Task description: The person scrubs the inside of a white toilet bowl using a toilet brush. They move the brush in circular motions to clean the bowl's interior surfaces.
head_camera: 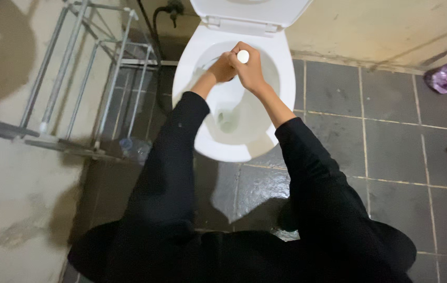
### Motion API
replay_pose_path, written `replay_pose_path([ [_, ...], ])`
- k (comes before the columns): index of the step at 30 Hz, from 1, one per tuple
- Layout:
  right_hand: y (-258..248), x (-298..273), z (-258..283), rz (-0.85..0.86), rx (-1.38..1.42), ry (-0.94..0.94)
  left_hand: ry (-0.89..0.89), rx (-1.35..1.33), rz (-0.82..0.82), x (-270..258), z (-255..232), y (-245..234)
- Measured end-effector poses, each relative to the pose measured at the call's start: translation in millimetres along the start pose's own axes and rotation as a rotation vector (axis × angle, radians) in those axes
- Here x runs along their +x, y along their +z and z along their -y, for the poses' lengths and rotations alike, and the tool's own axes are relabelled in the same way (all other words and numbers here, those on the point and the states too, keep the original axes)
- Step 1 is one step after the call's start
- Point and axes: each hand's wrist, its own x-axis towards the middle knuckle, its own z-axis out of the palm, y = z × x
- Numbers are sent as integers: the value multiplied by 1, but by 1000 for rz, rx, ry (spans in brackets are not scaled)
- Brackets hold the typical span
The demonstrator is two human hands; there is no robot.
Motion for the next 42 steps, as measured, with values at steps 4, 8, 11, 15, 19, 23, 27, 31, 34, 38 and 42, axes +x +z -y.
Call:
replay_pose_path([
  [4,18,-4,4,27,294,95,-397,-179,289,-49,-20,-40],
  [8,14,3,11,-27,500,407,-537,-599,440,-76,-86,-49],
  [11,9,16,23,-3,485,503,-625,-714,479,-73,-113,-64],
  [15,18,14,28,-113,599,404,-657,-444,409,-63,-87,-75],
  [19,38,-17,14,-150,226,-131,77,225,121,-45,-17,-45],
  [23,47,-43,4,-152,294,-65,-82,101,283,-57,-16,-27],
  [27,23,-11,17,-173,436,389,-528,-470,504,-71,-69,-33],
  [31,11,-5,6,-168,418,274,-607,-480,436,-61,-72,-37],
  [34,21,-19,-15,-43,368,19,-451,-141,176,-60,-45,-23],
  [38,29,-27,-18,-56,500,268,-541,-322,241,-83,-54,6],
  [42,10,-3,-1,-103,502,464,-623,-590,344,-73,-67,-1],
])
